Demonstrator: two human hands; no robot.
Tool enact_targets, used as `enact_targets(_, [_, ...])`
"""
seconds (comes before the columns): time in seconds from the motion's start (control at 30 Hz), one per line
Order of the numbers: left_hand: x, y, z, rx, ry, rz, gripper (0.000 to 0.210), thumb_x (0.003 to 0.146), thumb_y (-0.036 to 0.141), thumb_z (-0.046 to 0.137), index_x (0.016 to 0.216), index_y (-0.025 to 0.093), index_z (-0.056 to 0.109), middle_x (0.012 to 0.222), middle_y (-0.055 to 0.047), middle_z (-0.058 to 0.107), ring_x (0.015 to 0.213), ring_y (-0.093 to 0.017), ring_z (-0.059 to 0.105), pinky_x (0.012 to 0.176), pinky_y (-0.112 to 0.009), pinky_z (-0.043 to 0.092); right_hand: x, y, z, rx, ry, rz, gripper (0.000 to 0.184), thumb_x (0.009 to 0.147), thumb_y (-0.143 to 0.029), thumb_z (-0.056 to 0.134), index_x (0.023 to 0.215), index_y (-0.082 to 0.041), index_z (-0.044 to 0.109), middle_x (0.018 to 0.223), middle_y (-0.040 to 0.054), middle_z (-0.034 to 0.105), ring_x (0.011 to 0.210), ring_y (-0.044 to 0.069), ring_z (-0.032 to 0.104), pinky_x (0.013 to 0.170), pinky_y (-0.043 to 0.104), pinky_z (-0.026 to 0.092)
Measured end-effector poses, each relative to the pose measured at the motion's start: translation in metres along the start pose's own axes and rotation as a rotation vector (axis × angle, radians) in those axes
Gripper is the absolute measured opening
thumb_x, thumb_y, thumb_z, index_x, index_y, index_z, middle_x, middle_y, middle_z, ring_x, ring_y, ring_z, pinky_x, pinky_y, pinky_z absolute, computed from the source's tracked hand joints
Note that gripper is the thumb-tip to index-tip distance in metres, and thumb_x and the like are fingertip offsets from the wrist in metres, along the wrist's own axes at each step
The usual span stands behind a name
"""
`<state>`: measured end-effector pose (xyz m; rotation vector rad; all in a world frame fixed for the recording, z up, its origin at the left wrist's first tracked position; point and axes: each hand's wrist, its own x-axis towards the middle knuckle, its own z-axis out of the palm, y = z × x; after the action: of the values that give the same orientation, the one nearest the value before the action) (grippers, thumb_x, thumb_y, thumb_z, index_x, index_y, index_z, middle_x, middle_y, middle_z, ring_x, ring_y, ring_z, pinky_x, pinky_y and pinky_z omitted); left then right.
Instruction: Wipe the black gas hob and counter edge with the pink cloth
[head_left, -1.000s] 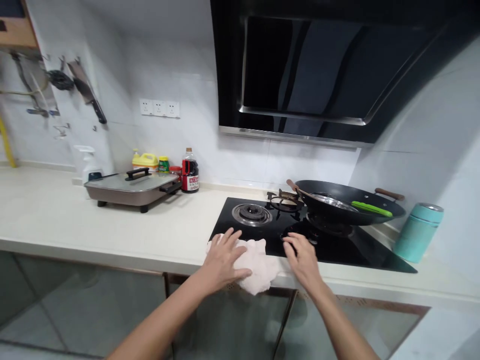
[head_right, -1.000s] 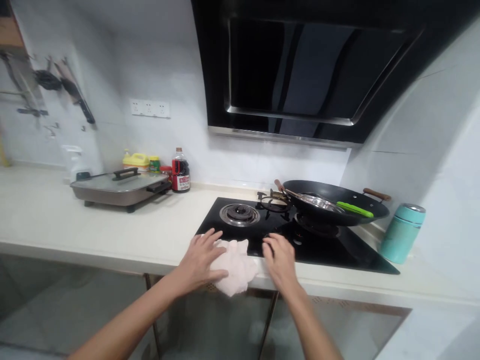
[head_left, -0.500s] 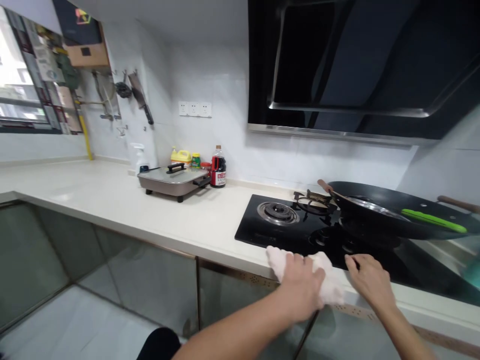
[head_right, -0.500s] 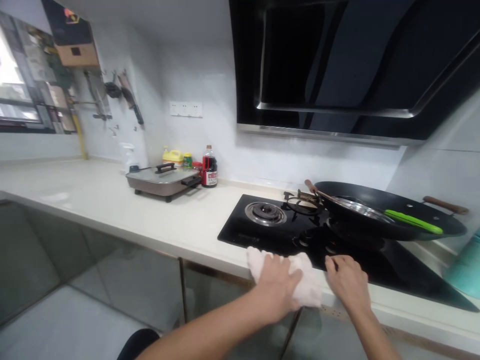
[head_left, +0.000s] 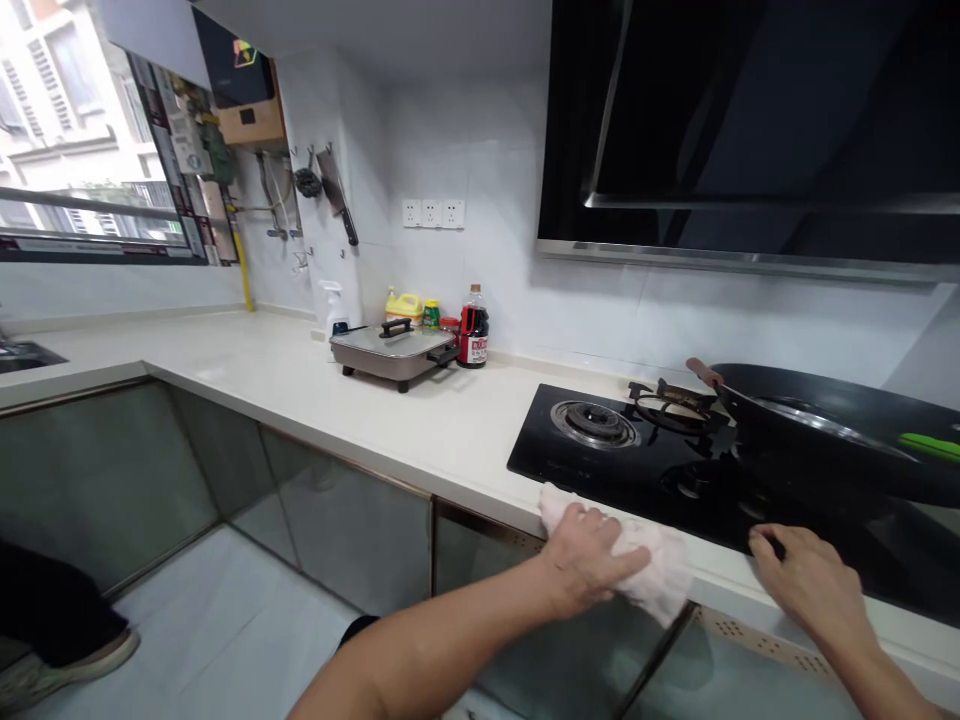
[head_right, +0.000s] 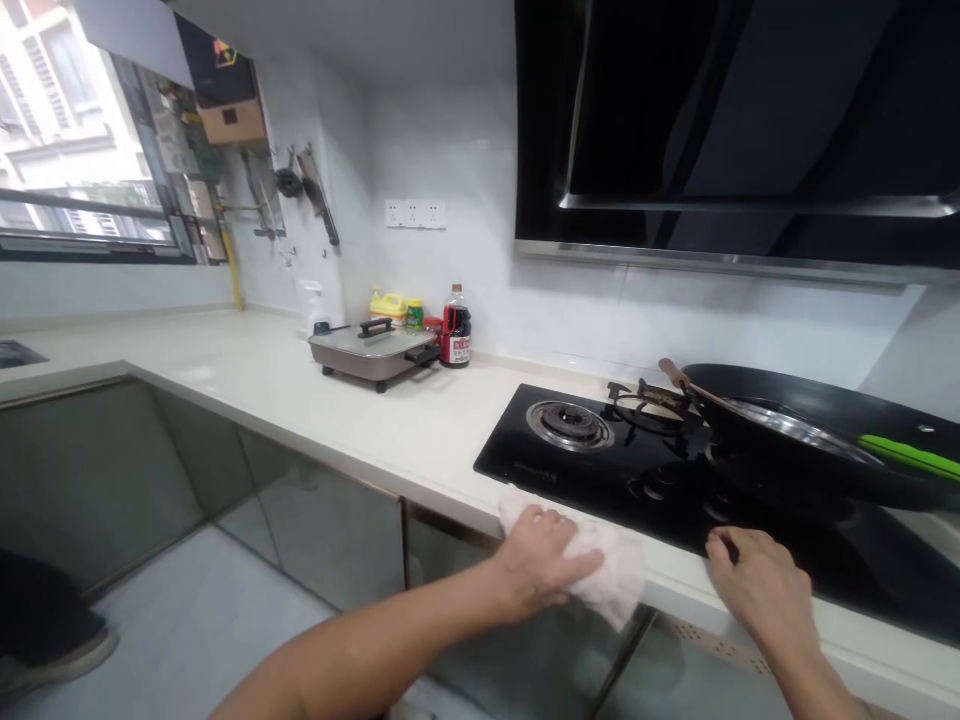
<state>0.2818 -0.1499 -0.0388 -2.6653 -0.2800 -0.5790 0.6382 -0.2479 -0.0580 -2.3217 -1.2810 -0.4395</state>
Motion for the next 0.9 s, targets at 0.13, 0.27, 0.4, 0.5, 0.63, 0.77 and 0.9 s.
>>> enact_targets(0.13, [-0.064,-0.058,-0.012,0.013,-0.06,-0.071,0.073,0.085,0.054,0.074,0.151,0.034,0.048,0.134,-0.014,0.061,0.107,-0.03,0.056,0.094,-0.047,0.039,-0.001,-0.001,-0.001,0.02,-0.009,0.005,0.053,0.089,-0.053,0.034,0.103,-0.024,0.076,0.126,0.0144,0.069,0.113,0.038,0.062,0.09,0.053,0.05])
enact_targets(0.27, [-0.147,-0.122,-0.023,0.036,-0.114,-0.262,0.076,0.08,0.051,0.081,0.148,0.037,0.053,0.146,-0.013,0.059,0.128,-0.037,0.052,0.113,-0.06,0.027,-0.003,-0.003,0.0,0.061,0.007,0.003,0.049,0.086,-0.052,0.038,0.101,-0.024,0.075,0.125,0.015,0.07,0.113,0.04,0.063,0.088,0.054,0.05])
enact_targets(0.4, [-0.218,-0.173,-0.045,0.136,-0.161,-0.617,0.086,0.068,0.043,0.09,0.148,0.039,0.057,0.157,-0.014,0.052,0.147,-0.047,0.037,0.12,-0.069,0.012,-0.003,0.001,0.004,0.101,0.012,0.005,0.043,0.086,-0.052,0.042,0.097,-0.028,0.077,0.125,0.0186,0.07,0.109,0.039,0.064,0.086,0.056,0.049])
enact_targets(0.5, [-0.243,-0.191,-0.059,0.229,-0.154,-0.847,0.084,0.065,0.041,0.092,0.144,0.037,0.062,0.161,-0.016,0.046,0.15,-0.049,0.031,0.12,-0.067,0.016,-0.002,0.005,0.007,0.128,0.022,-0.004,0.042,0.085,-0.054,0.043,0.095,-0.028,0.076,0.122,0.0173,0.071,0.108,0.041,0.064,0.086,0.058,0.049])
enact_targets(0.63, [-0.237,-0.186,-0.061,0.268,-0.19,-1.003,0.082,0.066,0.037,0.091,0.143,0.037,0.062,0.155,-0.013,0.05,0.145,-0.045,0.036,0.115,-0.062,0.031,-0.003,0.001,0.0,0.097,-0.056,-0.007,0.049,0.088,-0.056,0.041,0.105,-0.024,0.075,0.126,0.0156,0.07,0.113,0.04,0.063,0.086,0.056,0.051])
enact_targets(0.77, [-0.207,-0.162,-0.055,0.281,-0.23,-0.962,0.078,0.067,0.038,0.089,0.14,0.034,0.061,0.146,-0.013,0.056,0.138,-0.044,0.042,0.112,-0.065,0.033,-0.003,-0.008,-0.011,0.053,-0.115,0.033,0.055,0.09,-0.058,0.038,0.109,-0.021,0.075,0.129,0.0174,0.068,0.113,0.041,0.063,0.085,0.054,0.051])
enact_targets(0.9, [-0.165,-0.127,-0.051,0.219,-0.264,-0.841,0.08,0.069,0.046,0.089,0.141,0.032,0.059,0.141,-0.014,0.059,0.131,-0.043,0.046,0.113,-0.068,0.03,-0.003,-0.013,-0.014,0.046,-0.113,0.04,0.055,0.088,-0.057,0.038,0.107,-0.022,0.075,0.127,0.0174,0.068,0.111,0.042,0.063,0.085,0.056,0.05])
